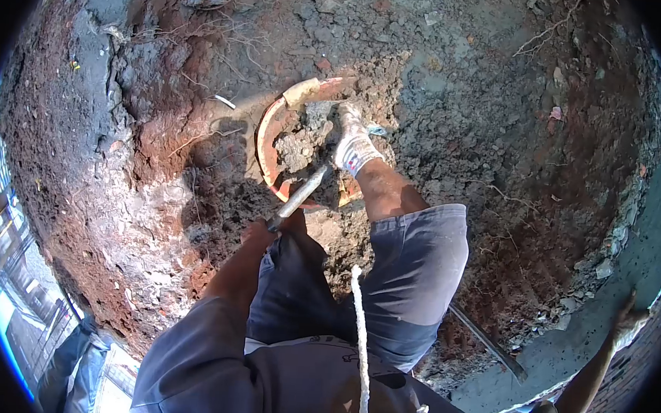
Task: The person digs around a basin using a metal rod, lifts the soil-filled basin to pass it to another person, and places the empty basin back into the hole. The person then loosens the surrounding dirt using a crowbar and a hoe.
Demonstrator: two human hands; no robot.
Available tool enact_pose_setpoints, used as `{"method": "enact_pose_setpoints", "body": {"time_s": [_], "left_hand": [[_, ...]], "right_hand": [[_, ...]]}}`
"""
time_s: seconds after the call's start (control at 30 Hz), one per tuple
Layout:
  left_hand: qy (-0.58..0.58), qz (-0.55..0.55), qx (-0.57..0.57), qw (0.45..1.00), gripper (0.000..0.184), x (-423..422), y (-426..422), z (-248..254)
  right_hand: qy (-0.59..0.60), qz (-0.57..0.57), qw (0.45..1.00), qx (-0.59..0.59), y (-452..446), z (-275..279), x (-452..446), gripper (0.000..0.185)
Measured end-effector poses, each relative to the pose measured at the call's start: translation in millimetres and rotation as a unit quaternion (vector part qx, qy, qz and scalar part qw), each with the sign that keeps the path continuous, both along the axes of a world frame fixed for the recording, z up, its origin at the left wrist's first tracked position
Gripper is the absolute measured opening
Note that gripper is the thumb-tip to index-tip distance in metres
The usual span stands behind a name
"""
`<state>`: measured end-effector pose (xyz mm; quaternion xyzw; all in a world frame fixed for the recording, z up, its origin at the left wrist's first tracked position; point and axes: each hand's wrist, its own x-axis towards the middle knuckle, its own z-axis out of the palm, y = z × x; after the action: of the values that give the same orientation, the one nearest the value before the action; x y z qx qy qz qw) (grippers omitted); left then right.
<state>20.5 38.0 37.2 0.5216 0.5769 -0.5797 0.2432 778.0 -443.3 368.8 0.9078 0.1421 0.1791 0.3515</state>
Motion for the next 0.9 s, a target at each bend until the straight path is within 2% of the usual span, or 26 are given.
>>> {"method": "enact_pose_setpoints", "body": {"time_s": [0.23, 0.37, 0.47, 0.6, 0.73, 0.77, 0.9], "left_hand": [[-0.023, -0.017, -0.010, 1.000, 0.071, 5.4, 14.4, 11.4], [-0.062, 0.000, -0.036, 0.997, 0.068, -2.3, 28.7, 8.6], [-0.037, -0.036, 0.002, 0.999, 0.066, -9.2, 24.7, 1.2], [-0.016, -0.050, 0.018, 0.998, 0.068, -3.4, 12.0, 2.4], [-0.007, -0.033, 0.005, 0.999, 0.071, 6.6, 13.9, 11.3], [-0.024, -0.049, 0.042, 0.998, 0.063, -3.6, 5.7, 3.5], [-0.005, -0.016, 0.013, 1.000, 0.064, 10.2, 9.0, 18.1]], "right_hand": [[0.034, -0.082, 0.996, 0.006, 13.1, 0.6, -5.0, 0.089], [0.027, -0.023, 0.999, 0.020, 24.2, 1.7, -12.4, 0.089], [-0.003, 0.029, 0.999, 0.016, -1.0, -6.0, -0.1, 0.089], [0.031, -0.042, 0.999, 0.008, 10.5, -0.5, -3.5, 0.091], [0.026, -0.030, 0.999, 0.010, 9.9, -0.7, -2.4, 0.090], [0.026, -0.038, 0.999, 0.005, 9.3, -1.1, -1.5, 0.090], [0.018, -0.031, 0.999, 0.017, 3.8, 1.7, -5.2, 0.092]]}}
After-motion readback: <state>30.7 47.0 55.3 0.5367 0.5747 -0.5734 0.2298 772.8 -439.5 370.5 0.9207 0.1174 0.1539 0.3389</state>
